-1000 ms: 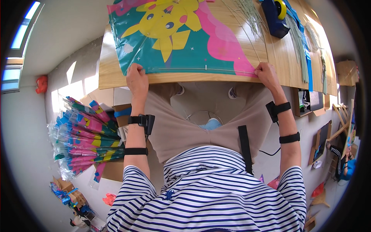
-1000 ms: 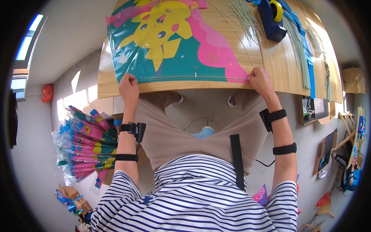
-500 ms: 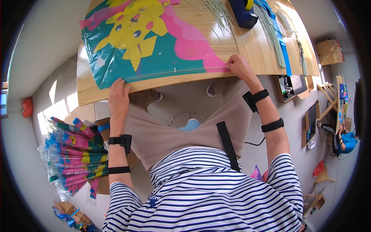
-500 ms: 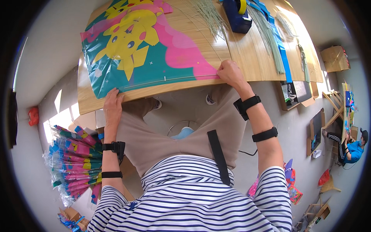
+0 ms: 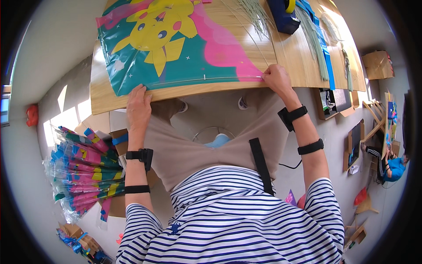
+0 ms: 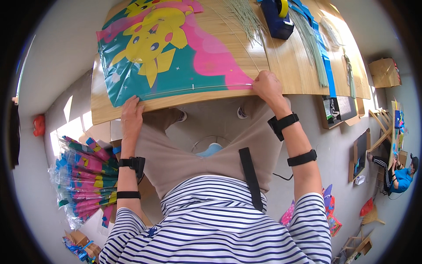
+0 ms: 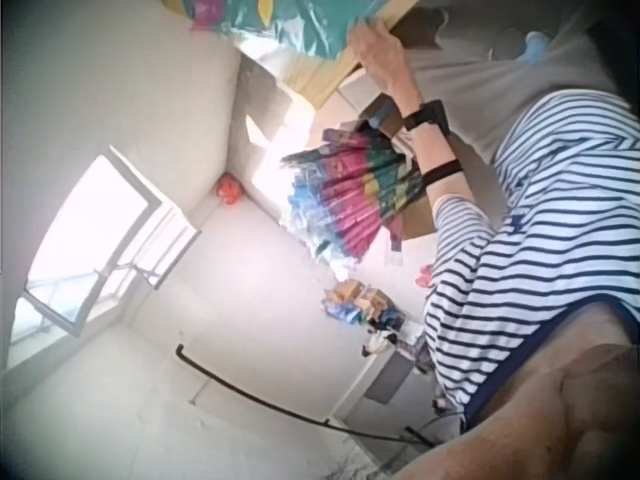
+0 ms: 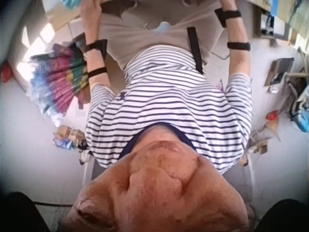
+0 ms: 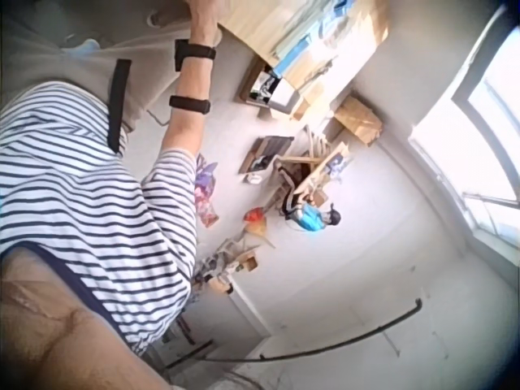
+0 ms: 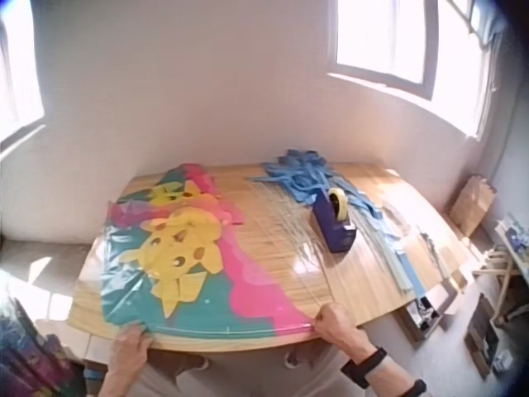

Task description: The recorder is assembling Pikachu-themed kites, including folding, taping, and attaching stabilizers or tails.

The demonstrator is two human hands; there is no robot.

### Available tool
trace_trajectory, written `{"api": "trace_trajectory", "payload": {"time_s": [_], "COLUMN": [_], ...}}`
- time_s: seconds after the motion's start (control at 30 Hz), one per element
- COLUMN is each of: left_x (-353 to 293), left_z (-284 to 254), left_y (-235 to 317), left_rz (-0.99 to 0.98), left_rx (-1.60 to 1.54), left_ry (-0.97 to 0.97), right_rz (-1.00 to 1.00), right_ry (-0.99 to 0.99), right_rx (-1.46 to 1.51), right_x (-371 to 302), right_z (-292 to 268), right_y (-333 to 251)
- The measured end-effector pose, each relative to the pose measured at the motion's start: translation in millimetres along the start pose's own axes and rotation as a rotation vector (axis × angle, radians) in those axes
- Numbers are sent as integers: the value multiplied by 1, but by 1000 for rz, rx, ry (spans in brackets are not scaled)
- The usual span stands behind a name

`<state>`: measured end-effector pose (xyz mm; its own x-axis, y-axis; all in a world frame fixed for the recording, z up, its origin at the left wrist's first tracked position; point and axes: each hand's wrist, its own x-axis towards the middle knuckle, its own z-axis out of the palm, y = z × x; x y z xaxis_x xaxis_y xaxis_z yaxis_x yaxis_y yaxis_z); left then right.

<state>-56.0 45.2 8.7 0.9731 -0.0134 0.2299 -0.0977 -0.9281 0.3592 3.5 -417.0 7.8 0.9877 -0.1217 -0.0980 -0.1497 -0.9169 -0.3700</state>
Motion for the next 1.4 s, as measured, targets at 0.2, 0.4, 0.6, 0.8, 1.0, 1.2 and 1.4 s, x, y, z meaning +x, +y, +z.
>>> {"api": "trace_trajectory", "payload": {"time_s": [0.2, 0.4, 0.6, 0.8, 1.0, 1.2, 1.4], "left_x": [-3, -5, -6, -6, -4, -5, -6], "left_z": [0, 5, 6, 1, -1, -1, 0], "left_y": [1, -4, -5, -3, -2, -4, -3], "left_rz": [-31, -59, -45, -64, -56, -39, -54], "left_rx": [18, 14, 40, 13, 4, 9, 25], "left_ry": [7, 0, -19, -7, 3, 24, 1], "right_rz": [171, 164, -195, -687, -716, -704, -690], "right_ry": [-41, -9, 41, -141, -286, -253, -284], "right_rx": [130, 28, 153, 322, 337, 268, 230], "right_x": [-1, 0, 3, 1, 2, 8, 9], "right_z": [-6, -10, -16, 67, 120, 129, 109], "right_y": [6, 11, -70, -229, -308, -309, -267]}}
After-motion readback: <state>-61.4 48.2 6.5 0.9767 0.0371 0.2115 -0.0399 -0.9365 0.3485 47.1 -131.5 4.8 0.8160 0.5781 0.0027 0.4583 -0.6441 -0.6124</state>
